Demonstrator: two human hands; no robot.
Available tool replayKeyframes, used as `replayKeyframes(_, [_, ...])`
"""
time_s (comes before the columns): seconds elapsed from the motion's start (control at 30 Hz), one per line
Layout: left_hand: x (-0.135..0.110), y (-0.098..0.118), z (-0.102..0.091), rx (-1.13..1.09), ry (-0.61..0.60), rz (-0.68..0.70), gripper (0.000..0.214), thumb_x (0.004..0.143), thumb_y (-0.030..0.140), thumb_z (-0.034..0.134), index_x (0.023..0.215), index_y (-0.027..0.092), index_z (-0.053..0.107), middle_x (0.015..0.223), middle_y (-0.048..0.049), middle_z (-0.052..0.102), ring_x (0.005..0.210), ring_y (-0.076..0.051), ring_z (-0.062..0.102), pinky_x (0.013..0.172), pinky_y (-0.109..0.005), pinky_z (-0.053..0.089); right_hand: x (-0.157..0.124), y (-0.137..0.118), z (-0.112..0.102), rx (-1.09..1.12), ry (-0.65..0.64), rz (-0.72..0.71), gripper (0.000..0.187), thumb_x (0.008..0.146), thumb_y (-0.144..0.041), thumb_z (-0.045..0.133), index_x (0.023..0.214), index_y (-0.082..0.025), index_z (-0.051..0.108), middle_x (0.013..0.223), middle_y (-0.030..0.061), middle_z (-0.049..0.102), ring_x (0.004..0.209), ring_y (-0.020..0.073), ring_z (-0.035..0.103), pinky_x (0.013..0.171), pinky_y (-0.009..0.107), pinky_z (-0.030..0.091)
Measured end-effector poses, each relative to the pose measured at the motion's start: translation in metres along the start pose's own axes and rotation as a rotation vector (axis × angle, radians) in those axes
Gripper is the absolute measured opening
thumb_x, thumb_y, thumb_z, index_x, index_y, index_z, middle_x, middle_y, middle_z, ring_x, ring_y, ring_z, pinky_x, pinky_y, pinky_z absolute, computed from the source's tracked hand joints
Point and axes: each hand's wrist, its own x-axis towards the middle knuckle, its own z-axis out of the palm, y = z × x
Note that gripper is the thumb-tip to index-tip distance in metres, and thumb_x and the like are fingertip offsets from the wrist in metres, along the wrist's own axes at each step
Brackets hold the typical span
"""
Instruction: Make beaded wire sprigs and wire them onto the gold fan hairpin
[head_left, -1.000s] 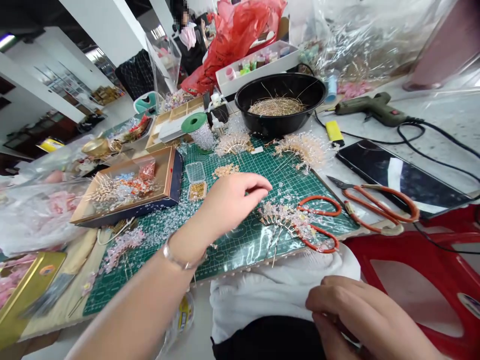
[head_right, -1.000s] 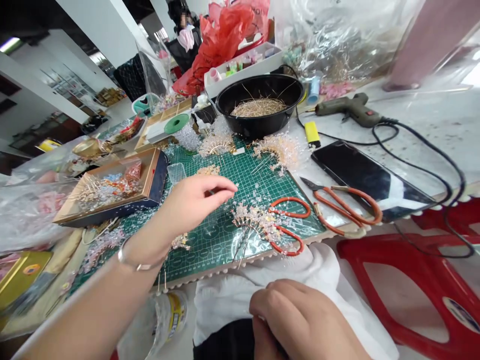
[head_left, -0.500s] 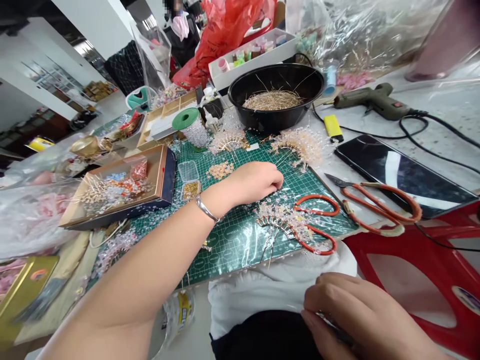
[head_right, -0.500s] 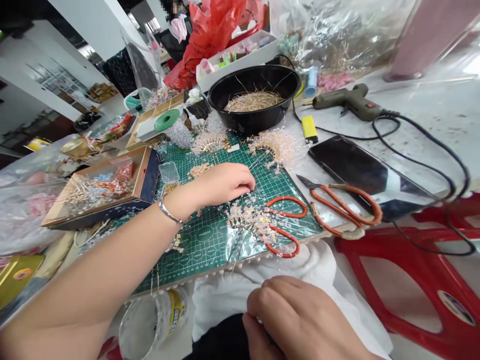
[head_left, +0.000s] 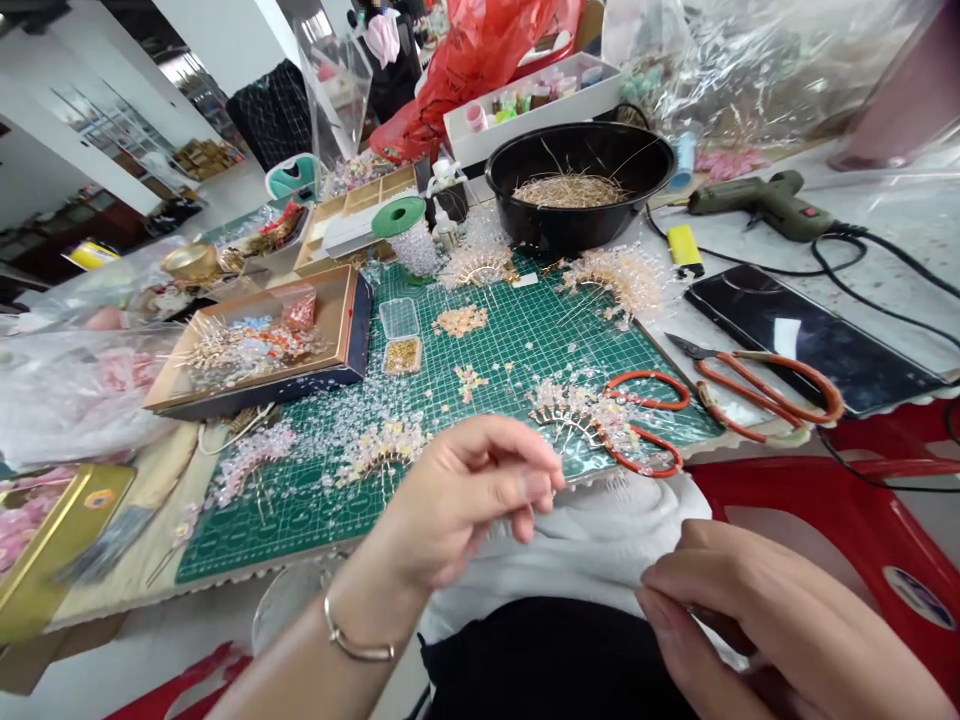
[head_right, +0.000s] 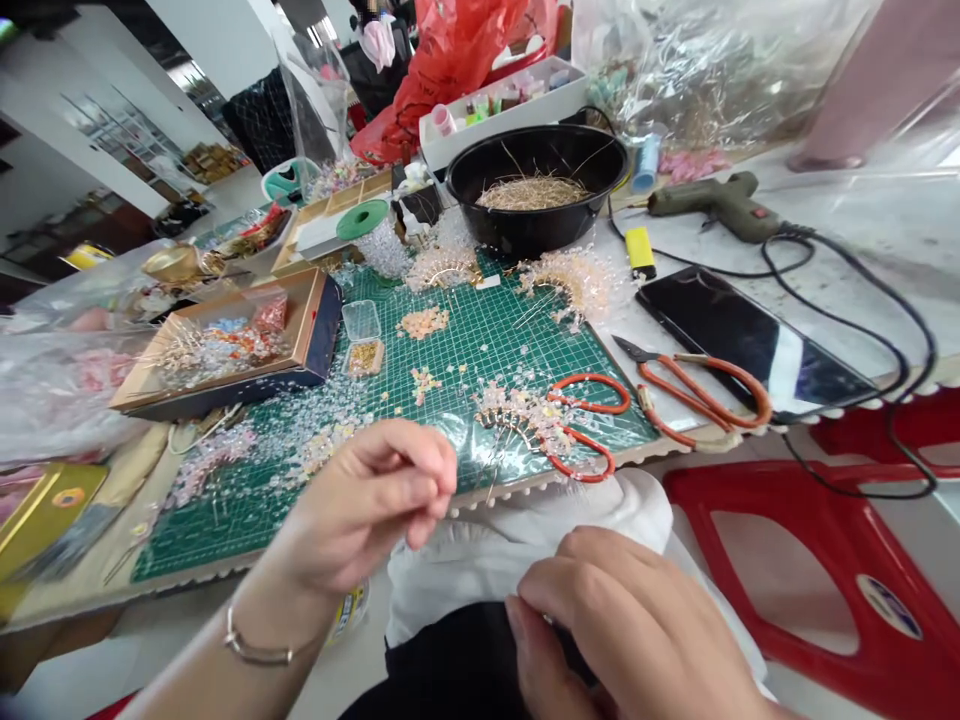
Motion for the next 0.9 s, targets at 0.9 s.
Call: replayKeyframes(0.9, [-0.071,-0.048,0.0,-0.182,0.093,-0.112,0.03,0.08,0.011,0.085,0.101,0.018,0.064,0.087,-0.0005,0.075,0.074,-0.007,0.069,0.072,-0.019,0.056,-0.001,-0.032,0.023,0.016,-0.039,-0.104,0.023,0.088,-0.001,0.053,0.087,-0.024,0.048,0.062,-0.0037,0.052,0.061,0.0147,0.068,0.054,0.024,0.05])
